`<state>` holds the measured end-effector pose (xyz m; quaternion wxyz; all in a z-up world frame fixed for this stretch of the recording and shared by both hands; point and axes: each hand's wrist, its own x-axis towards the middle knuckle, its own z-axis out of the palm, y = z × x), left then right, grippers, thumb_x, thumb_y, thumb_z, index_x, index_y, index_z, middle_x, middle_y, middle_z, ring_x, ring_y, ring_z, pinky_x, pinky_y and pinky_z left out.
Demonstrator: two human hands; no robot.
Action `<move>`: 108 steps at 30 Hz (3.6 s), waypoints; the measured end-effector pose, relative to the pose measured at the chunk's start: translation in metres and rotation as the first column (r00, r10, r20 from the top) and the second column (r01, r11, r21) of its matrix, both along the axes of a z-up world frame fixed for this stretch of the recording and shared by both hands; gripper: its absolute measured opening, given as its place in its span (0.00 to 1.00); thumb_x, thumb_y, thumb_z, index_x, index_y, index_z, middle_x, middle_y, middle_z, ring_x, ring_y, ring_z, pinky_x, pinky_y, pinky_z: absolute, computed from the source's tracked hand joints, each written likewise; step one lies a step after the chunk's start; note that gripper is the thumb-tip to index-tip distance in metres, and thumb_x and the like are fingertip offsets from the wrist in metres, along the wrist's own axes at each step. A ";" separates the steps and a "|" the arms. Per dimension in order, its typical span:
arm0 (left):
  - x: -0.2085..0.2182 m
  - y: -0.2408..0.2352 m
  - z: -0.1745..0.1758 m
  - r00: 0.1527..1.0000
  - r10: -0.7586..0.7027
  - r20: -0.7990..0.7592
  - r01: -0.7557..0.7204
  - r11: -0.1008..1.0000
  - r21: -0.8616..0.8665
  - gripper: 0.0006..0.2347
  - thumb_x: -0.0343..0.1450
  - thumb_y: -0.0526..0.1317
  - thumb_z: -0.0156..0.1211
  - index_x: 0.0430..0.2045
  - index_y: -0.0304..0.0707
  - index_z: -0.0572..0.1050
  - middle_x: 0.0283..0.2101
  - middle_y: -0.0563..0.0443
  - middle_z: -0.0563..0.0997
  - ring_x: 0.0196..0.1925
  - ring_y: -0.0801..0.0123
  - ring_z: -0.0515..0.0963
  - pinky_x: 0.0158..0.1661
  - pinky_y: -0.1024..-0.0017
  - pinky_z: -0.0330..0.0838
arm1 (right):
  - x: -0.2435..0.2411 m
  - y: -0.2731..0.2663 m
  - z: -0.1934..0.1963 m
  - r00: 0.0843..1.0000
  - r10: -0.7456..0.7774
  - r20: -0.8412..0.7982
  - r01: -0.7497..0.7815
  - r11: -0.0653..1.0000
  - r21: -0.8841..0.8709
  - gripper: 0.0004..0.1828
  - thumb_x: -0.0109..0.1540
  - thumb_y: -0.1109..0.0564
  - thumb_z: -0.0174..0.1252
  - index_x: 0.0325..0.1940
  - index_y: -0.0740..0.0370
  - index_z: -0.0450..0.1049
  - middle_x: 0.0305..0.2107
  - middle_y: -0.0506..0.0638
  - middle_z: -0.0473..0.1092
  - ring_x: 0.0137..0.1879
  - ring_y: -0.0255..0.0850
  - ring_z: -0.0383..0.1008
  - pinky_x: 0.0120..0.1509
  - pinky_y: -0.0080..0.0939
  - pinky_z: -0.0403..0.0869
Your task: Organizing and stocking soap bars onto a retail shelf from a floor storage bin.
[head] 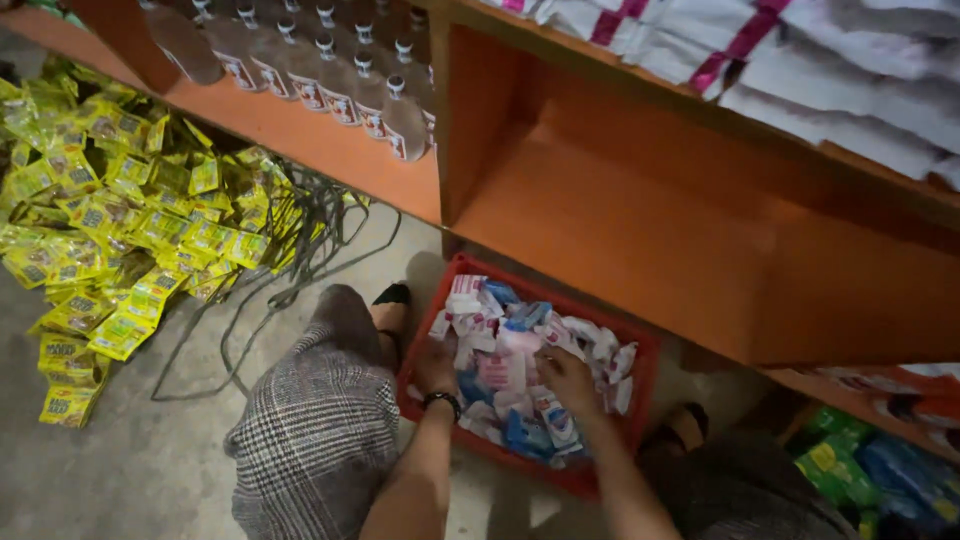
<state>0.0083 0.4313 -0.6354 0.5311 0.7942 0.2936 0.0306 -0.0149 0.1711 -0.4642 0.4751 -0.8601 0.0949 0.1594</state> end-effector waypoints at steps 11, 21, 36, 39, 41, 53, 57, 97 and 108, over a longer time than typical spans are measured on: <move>-0.002 -0.002 0.003 0.969 0.220 0.114 -0.236 0.960 0.151 0.18 0.73 0.47 0.52 0.45 0.31 0.80 0.48 0.34 0.82 0.52 0.42 0.79 0.53 0.54 0.72 | 0.037 0.073 -0.053 0.992 0.109 0.060 -0.117 0.984 0.133 0.16 0.70 0.60 0.52 0.62 0.57 0.74 0.53 0.52 0.76 0.57 0.41 0.76 0.60 0.40 0.73; 0.054 -0.013 -0.020 0.985 -0.008 0.171 0.006 1.000 0.017 0.16 0.74 0.38 0.50 0.54 0.34 0.77 0.57 0.36 0.79 0.59 0.49 0.77 0.59 0.57 0.67 | 0.068 0.091 -0.081 0.999 0.024 -0.035 -0.012 0.948 0.319 0.26 0.68 0.61 0.49 0.72 0.54 0.65 0.64 0.49 0.68 0.68 0.42 0.68 0.70 0.40 0.65; 0.071 -0.004 0.024 0.972 -0.226 0.058 0.233 0.952 -0.197 0.27 0.71 0.41 0.52 0.68 0.39 0.63 0.57 0.40 0.78 0.50 0.55 0.79 0.50 0.62 0.73 | 0.085 0.098 -0.084 0.991 0.123 0.060 -0.135 0.957 0.255 0.26 0.71 0.53 0.50 0.75 0.55 0.61 0.73 0.51 0.57 0.78 0.44 0.54 0.79 0.41 0.54; 0.070 -0.006 0.009 0.988 -0.146 -0.057 0.110 0.903 -0.416 0.24 0.71 0.44 0.56 0.62 0.35 0.69 0.50 0.38 0.81 0.40 0.56 0.81 0.42 0.60 0.74 | 0.080 0.095 -0.024 0.986 0.105 -0.133 -0.066 0.961 0.268 0.26 0.71 0.49 0.46 0.75 0.52 0.60 0.72 0.48 0.57 0.76 0.42 0.58 0.76 0.42 0.59; 0.071 -0.005 -0.046 0.971 -0.239 0.031 0.240 0.970 -0.043 0.17 0.74 0.47 0.66 0.47 0.29 0.77 0.42 0.42 0.83 0.41 0.65 0.80 0.43 0.67 0.72 | 0.074 0.086 -0.013 0.982 0.073 -0.174 -0.021 0.959 0.282 0.24 0.70 0.49 0.47 0.70 0.52 0.69 0.65 0.50 0.69 0.69 0.44 0.68 0.71 0.44 0.66; 0.057 -0.047 0.252 0.993 0.003 -0.116 -0.081 0.731 -0.678 0.22 0.61 0.37 0.73 0.48 0.41 0.72 0.52 0.59 0.76 0.37 0.67 0.75 0.30 0.60 0.68 | 0.042 0.029 0.078 0.985 0.159 0.069 -0.166 0.979 0.116 0.15 0.65 0.56 0.55 0.53 0.59 0.80 0.46 0.50 0.78 0.51 0.42 0.81 0.52 0.41 0.79; 0.066 -0.061 0.303 0.990 -0.117 0.085 0.143 0.705 -0.695 0.25 0.60 0.37 0.76 0.50 0.40 0.72 0.47 0.48 0.79 0.36 0.64 0.74 0.32 0.61 0.70 | 0.046 -0.028 0.132 0.981 -0.118 0.153 0.076 0.964 0.255 0.15 0.65 0.53 0.58 0.54 0.60 0.73 0.40 0.52 0.76 0.41 0.44 0.80 0.40 0.44 0.80; 0.006 -0.094 0.397 0.773 -0.467 0.429 0.630 0.648 -0.429 0.22 0.78 0.57 0.47 0.34 0.34 0.78 0.27 0.56 0.79 0.29 0.72 0.75 0.30 0.73 0.68 | -0.008 -0.003 0.223 0.853 -0.492 0.172 0.338 0.774 0.536 0.25 0.69 0.39 0.51 0.39 0.63 0.78 0.29 0.46 0.75 0.31 0.31 0.73 0.37 0.34 0.71; 0.007 -0.077 0.430 0.653 -0.567 0.502 0.646 0.763 0.021 0.23 0.77 0.53 0.48 0.25 0.27 0.76 0.21 0.38 0.77 0.22 0.58 0.78 0.26 0.60 0.68 | -0.007 -0.010 0.241 0.888 -0.165 0.429 -0.045 0.898 0.438 0.17 0.66 0.54 0.62 0.55 0.67 0.78 0.42 0.48 0.77 0.47 0.32 0.75 0.52 0.32 0.74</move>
